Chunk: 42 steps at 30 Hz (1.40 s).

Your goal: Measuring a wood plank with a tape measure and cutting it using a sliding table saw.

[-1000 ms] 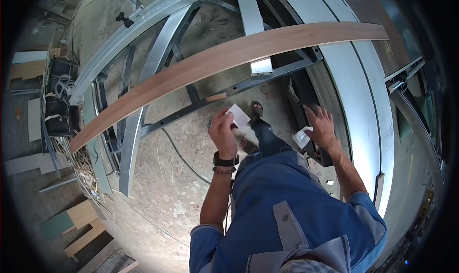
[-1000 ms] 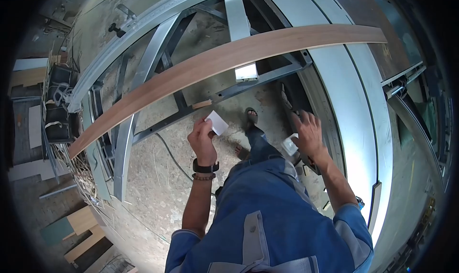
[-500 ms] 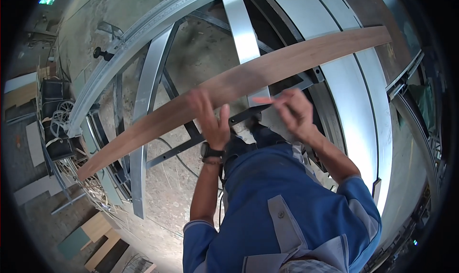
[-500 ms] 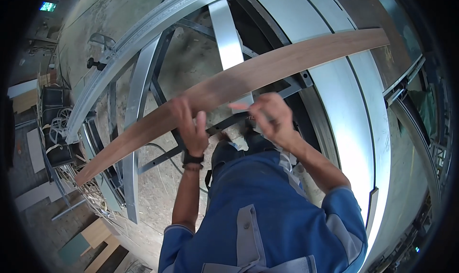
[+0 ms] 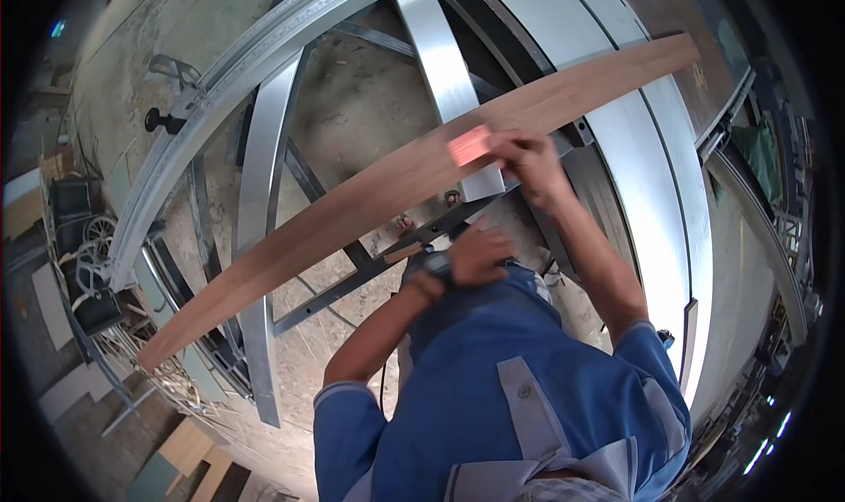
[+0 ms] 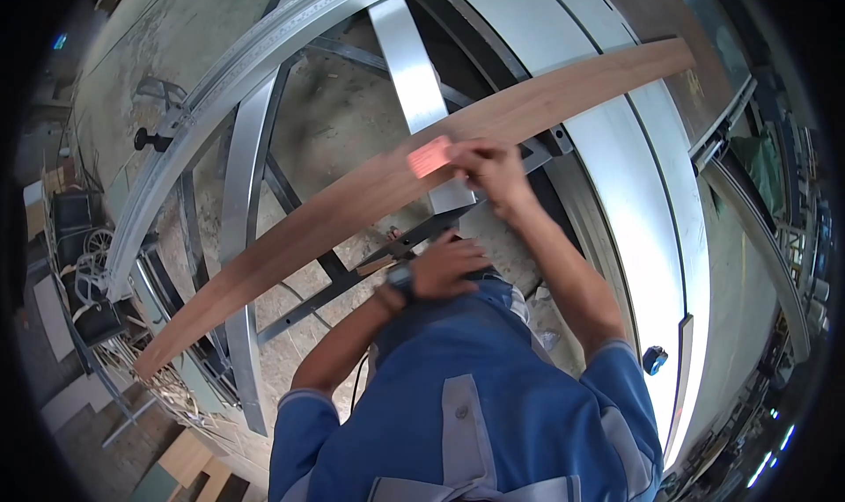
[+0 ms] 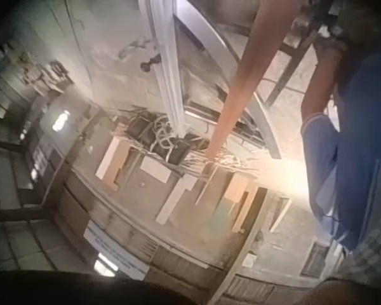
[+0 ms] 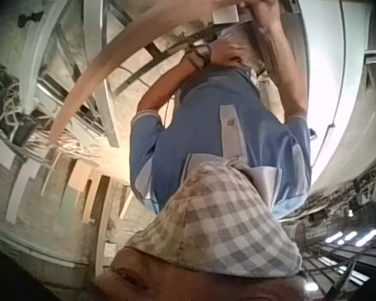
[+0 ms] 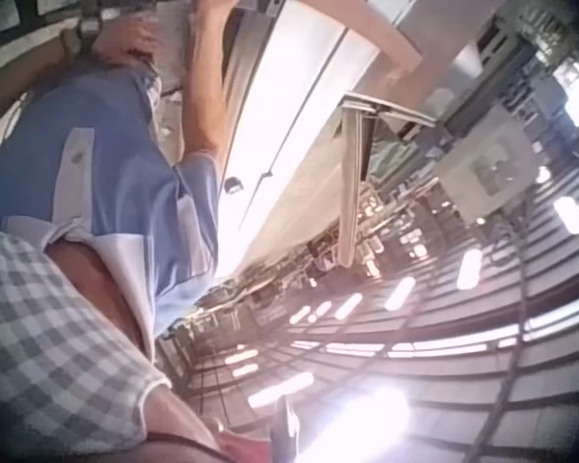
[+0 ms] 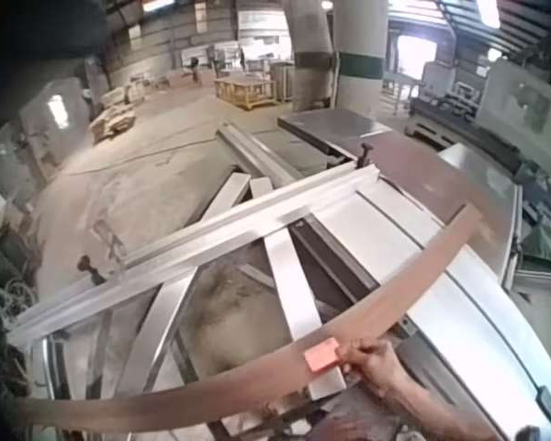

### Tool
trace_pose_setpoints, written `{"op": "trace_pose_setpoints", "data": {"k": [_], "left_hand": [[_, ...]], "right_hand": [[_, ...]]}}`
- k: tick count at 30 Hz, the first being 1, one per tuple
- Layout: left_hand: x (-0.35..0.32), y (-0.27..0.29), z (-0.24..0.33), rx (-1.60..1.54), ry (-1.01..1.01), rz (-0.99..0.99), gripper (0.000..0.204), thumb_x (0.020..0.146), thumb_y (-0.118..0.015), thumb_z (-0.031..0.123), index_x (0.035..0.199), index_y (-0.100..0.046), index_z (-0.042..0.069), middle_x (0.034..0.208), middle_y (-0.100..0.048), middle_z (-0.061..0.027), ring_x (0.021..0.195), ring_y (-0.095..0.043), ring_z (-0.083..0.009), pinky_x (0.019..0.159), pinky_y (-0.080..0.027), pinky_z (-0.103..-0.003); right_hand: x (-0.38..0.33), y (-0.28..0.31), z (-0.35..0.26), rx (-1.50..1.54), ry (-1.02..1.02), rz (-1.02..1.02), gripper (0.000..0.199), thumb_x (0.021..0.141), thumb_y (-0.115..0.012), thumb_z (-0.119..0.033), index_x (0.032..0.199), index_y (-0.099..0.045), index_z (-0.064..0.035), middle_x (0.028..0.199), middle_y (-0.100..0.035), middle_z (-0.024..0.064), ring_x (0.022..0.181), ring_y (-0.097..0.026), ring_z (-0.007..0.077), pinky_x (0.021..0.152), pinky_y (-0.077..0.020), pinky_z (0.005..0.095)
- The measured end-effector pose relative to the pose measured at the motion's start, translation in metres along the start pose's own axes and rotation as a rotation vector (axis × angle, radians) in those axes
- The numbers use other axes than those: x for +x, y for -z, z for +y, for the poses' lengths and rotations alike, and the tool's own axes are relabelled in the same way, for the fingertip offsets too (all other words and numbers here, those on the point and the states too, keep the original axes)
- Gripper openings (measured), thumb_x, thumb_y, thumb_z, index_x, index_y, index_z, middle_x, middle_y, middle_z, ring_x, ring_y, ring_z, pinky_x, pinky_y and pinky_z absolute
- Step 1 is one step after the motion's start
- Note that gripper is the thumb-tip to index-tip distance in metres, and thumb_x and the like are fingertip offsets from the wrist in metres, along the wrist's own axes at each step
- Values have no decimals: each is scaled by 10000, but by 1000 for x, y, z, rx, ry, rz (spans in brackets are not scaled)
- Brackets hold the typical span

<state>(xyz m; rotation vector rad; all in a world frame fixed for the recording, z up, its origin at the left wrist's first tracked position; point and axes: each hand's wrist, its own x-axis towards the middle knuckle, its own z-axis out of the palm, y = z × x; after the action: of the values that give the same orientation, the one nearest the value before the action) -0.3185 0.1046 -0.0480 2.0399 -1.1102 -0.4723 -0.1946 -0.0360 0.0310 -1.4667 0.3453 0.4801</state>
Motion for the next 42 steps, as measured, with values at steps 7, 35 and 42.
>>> {"op": "trace_pose_setpoints", "data": {"k": [7,35,42], "left_hand": [[-77,65,12,-151,525,753,288,830,-653,110,1107,-637,34,1051,-652,-120,980,-605,-340,909,-454,-443],[-72,86,-17,299,540,399,956,739,-701,334,1488,-212,-4,1555,-214,-184,1460,-126,-357,1181,-67,-519],[-74,91,-19,359,538,310,984,700,-695,310,1483,-200,-24,1558,-194,-201,1467,-99,-355,1186,-42,-508]], "right_hand": [[20,-44,36,-309,145,42,176,837,-730,-132,857,-713,41,663,-653,52,535,-561,83,485,-434,226],[7,-53,67,-1414,1061,-220,555,858,-582,-106,1380,-444,23,1458,-423,164,1379,-366,314,1170,-256,446],[8,-15,48,-1442,991,-119,532,960,-493,-329,1385,-450,-11,1441,-452,144,1383,-366,259,1190,-175,449]]}}
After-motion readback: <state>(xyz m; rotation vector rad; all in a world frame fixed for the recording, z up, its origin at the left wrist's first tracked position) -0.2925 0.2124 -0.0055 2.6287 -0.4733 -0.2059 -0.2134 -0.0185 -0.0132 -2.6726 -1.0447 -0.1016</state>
